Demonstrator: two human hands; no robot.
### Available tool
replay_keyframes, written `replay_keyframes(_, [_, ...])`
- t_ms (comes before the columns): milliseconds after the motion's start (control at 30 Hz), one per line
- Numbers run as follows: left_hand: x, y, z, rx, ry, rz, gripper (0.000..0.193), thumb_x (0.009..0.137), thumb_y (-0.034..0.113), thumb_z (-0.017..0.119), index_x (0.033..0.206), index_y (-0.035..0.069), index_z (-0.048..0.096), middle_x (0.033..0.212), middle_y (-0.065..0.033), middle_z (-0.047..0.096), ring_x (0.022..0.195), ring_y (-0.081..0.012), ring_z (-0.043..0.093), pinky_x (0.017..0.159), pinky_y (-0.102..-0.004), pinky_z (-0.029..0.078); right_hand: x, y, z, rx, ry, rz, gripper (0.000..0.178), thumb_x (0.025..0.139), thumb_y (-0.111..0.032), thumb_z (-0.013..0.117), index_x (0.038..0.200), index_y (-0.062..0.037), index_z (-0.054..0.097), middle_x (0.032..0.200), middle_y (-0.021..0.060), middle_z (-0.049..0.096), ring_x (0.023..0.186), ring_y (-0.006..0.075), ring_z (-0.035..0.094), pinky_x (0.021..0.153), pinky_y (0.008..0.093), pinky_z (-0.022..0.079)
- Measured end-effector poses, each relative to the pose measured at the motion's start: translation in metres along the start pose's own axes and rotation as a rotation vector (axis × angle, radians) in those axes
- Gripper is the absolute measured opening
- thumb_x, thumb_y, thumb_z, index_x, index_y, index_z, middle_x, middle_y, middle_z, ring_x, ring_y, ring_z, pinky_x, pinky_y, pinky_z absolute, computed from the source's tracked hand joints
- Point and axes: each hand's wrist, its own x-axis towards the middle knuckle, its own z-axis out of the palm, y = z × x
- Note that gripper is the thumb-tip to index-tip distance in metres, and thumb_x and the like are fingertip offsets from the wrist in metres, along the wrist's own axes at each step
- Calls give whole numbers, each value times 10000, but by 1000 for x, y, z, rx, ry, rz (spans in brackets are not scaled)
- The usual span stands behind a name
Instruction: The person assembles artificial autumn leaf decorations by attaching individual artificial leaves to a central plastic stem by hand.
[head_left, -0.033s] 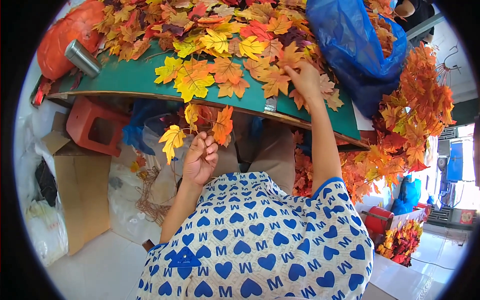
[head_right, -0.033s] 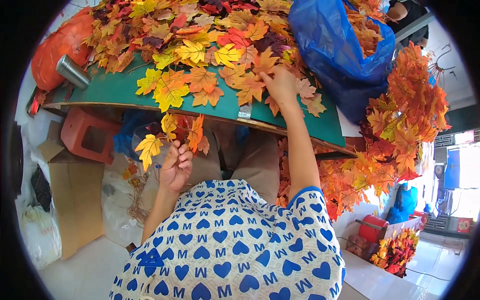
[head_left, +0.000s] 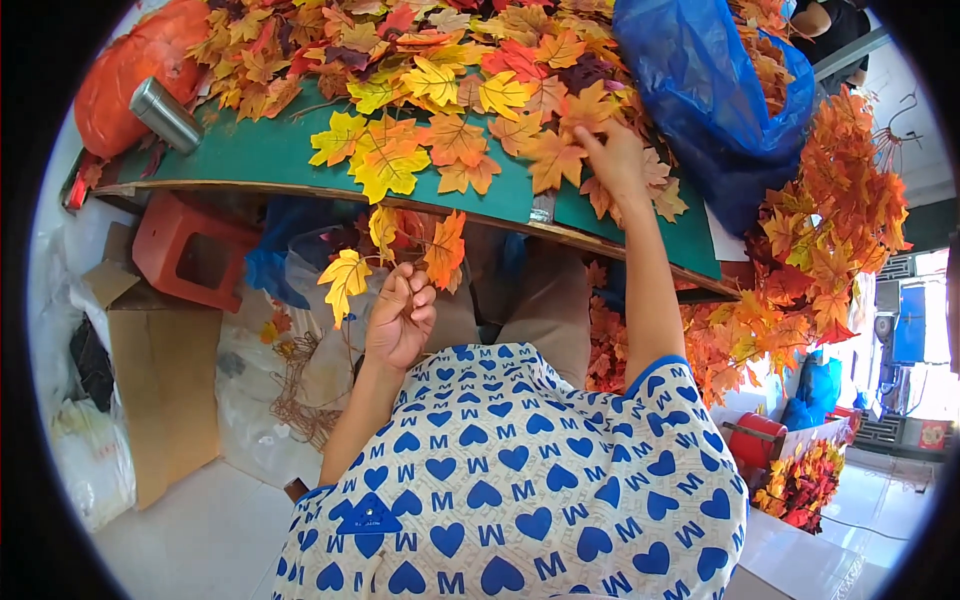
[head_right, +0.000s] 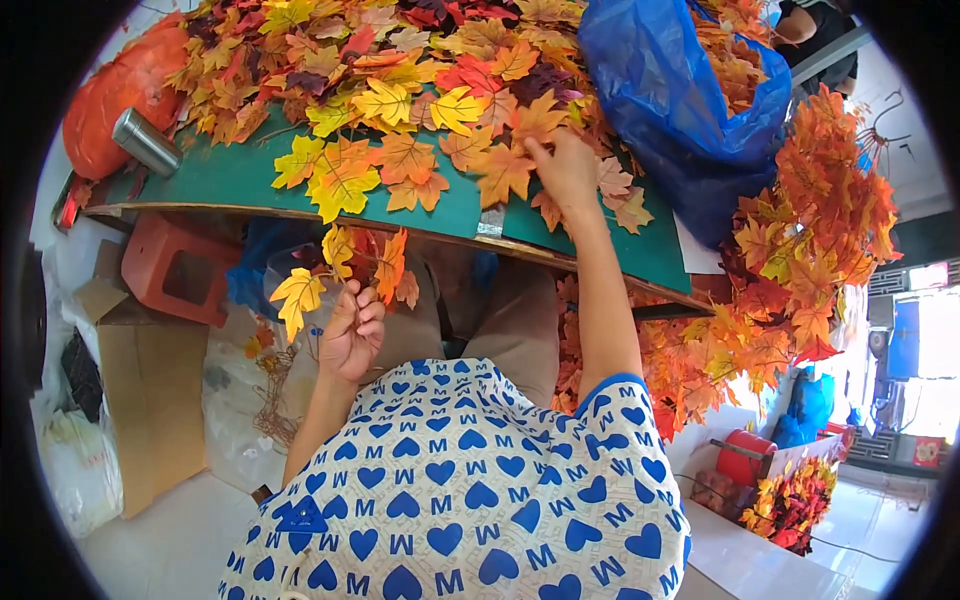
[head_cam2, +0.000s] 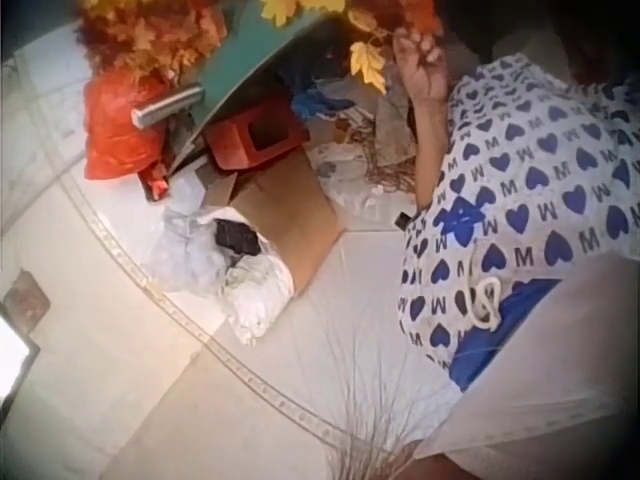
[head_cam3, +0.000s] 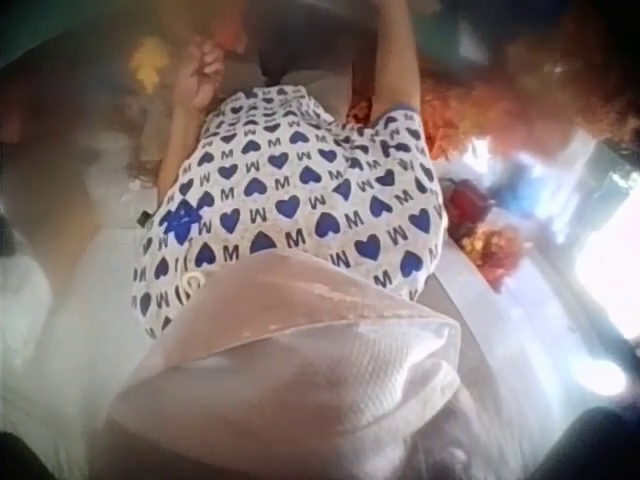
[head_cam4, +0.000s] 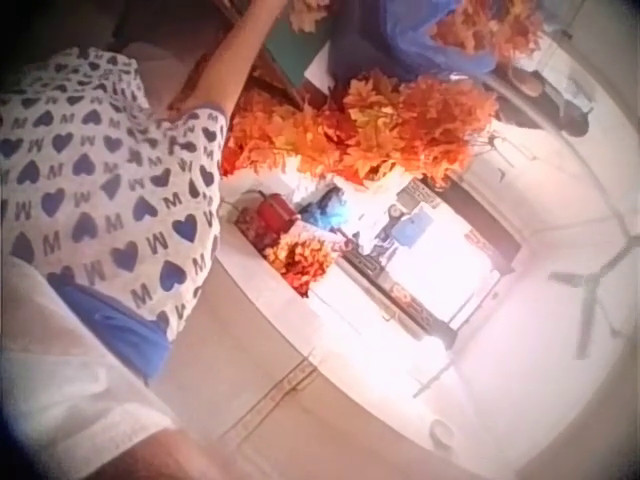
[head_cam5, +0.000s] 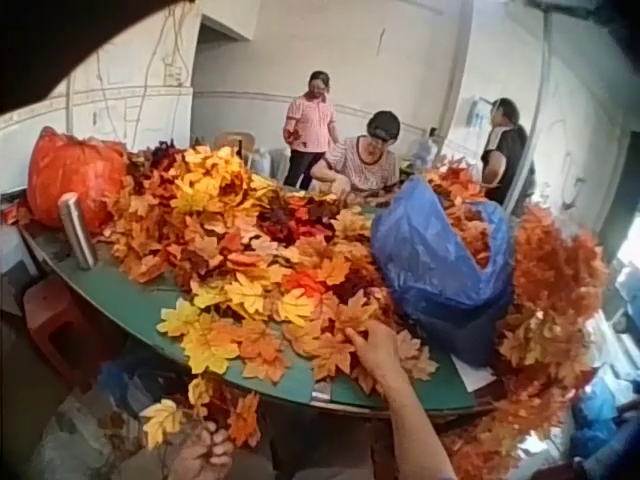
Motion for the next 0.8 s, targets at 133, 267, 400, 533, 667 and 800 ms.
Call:
replay_keyframes(133, [0,2,-8,15,-26,2,186,921,126,514,1092,65,555,906,-32,478,774,-123,461,600,-191,428,8,-7,-25,-4,16,72,248,797,-237,665,925,-26,664,807,133,669,689,241,649,649,330,507])
replay_keyframes(267, [3,0,-8,61,-33,-2,275,909,86,525,1183,70,534,917,-29,482,798,-127,468,629,-206,433,18,0,-31,744,6,179,180,806,-41,648,969,34,630,830,77,658,730,144,645,661,260,531])
replay_keyframes(400, [10,-4,2,67,-7,20,337,904,24,501,1232,95,523,934,-32,479,803,-123,458,642,-209,432,8,-5,-39,1025,53,189,177,799,-4,660,962,44,612,907,105,643,815,195,650,714,252,521])
replay_keyframes(533, [18,-10,16,181,45,102,364,877,11,543,1228,106,517,874,-28,535,783,-137,529,619,-228,448,-42,-59,-33,1152,169,238,123,806,4,649,924,15,615,891,95,643,783,196,651,708,260,530])
replay_keyframes(667, [21,-16,26,254,127,158,420,833,-8,590,1223,124,507,832,-1,562,741,-143,589,596,-237,475,-116,-114,19,1277,-147,391,115,816,-19,646,918,7,598,865,84,641,775,195,653,693,294,545])
replay_keyframes(800, [25,-20,34,302,172,188,457,810,-16,611,1222,114,463,845,-16,582,724,-150,607,574,-242,489,-144,-137,41,1466,-206,484,161,799,-18,672,940,27,606,858,62,645,745,104,613,686,217,492])
